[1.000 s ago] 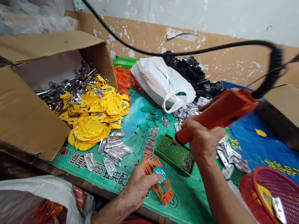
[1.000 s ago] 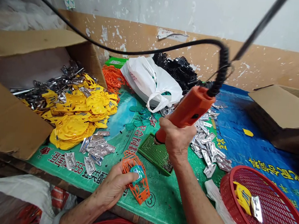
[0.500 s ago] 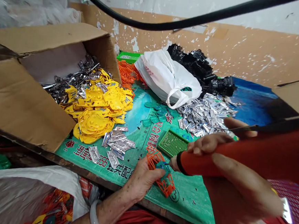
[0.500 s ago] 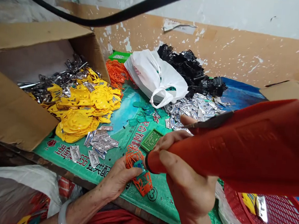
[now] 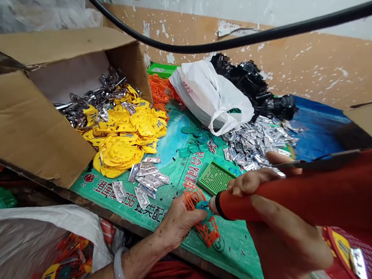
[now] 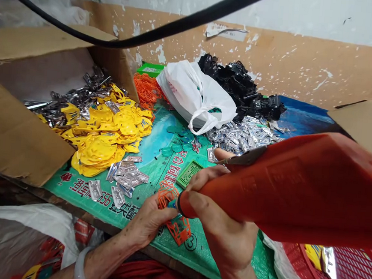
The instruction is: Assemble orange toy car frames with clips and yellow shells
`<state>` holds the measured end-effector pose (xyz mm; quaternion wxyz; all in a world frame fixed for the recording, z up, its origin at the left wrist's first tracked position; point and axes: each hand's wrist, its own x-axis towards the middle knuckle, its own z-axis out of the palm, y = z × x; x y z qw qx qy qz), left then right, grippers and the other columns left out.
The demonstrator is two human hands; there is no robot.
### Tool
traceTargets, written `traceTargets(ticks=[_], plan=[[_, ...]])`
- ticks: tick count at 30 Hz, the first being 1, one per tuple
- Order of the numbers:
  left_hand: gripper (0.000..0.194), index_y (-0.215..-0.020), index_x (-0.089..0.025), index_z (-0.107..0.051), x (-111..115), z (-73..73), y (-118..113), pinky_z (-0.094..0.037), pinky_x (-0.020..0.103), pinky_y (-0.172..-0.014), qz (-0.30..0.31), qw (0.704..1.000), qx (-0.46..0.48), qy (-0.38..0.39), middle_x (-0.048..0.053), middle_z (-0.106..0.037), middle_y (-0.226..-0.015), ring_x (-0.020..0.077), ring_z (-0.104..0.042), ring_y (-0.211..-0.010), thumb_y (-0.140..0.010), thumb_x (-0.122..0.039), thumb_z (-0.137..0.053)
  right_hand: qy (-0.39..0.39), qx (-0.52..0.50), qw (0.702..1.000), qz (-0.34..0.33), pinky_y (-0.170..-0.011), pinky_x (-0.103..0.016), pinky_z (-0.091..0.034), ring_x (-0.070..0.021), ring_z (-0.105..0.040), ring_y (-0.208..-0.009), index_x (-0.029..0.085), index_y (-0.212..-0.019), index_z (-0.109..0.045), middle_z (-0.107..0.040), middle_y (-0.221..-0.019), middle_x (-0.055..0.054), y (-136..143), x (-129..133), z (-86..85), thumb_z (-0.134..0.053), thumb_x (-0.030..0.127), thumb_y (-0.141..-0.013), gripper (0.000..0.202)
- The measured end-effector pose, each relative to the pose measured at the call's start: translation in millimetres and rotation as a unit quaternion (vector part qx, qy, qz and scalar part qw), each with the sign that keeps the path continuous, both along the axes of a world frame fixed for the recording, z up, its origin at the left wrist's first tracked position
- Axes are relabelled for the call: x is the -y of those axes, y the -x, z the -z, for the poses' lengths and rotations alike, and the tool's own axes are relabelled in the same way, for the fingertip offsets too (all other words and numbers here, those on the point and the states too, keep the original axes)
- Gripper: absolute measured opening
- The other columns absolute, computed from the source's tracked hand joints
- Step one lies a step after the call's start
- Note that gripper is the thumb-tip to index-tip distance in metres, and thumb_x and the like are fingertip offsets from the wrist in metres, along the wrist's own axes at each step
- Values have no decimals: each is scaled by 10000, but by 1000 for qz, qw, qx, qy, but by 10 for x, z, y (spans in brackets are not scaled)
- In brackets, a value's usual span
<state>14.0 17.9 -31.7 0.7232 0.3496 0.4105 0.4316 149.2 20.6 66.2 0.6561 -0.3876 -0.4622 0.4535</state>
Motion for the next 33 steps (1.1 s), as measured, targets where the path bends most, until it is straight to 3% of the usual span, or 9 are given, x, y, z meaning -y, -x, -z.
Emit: traceTargets(ticks=[8,13,17,23,26,29,33], plan=[[137,-762,-150,-610,13,46,19,-377,224,-598,13,1000,-17,7,-23,-567,-694,108,-476,-625,-629,-138,-641,-3,26,1000,-8,-701,-371,-515,-172,-593,-693,282,-1124,-554,-615,-759,20,42,4,-10,-732,261,-713,448],[186,-762,-148,-645,11,18,20,-410,239,-604,20,999,-18,17,-6,-606,-698,132,-526,-627,-597,-203,-714,-13,24,998,-54,-672,-370,-515,-172,-596,-683,287,-1079,-563,-617,-741,21,19,-16,53,-705,230,-726,386],[212,-722,-151,-660,3,15,26,-437,257,-631,16,1000,-13,21,0,-627,-668,165,-573,-655,-557,-240,-759,-4,24,999,-42,-659,-388,-509,-184,-596,-669,280,-1044,-570,-600,-721,17,25,-37,118,-717,238,-694,382],[222,-741,-141,-681,33,-49,51,-462,275,-686,36,997,46,47,17,-660,-698,170,-603,-691,-549,-214,-766,-31,-8,998,-53,-620,-384,-508,-185,-574,-629,298,-1062,-580,-583,-681,19,63,0,67,-690,202,-688,401],[233,-780,-129,-693,57,-94,65,-477,285,-721,44,993,69,84,31,-674,-732,168,-615,-715,-571,-203,-761,-39,-22,999,-16,-614,-366,-505,-170,-578,-610,270,-1077,-578,-597,-679,28,13,-35,-62,-687,150,-643,462],[291,-843,-118,-707,65,-124,75,-497,305,-745,40,991,61,109,56,-698,-793,176,-633,-738,-572,-202,-775,-64,-31,995,75,-572,-335,-487,-148,-560,-552,230,-994,-601,-583,-637,43,-75,-190,-170,-669,134,-592,419],[310,-877,-113,-708,60,-113,74,-510,332,-759,58,990,78,98,62,-701,-804,188,-644,-751,-592,-213,-777,-86,-8,983,164,-524,-319,-451,-139,-530,-512,204,-864,-609,-560,-600,48,-165,-493,-107,-684,134,-558,323]])
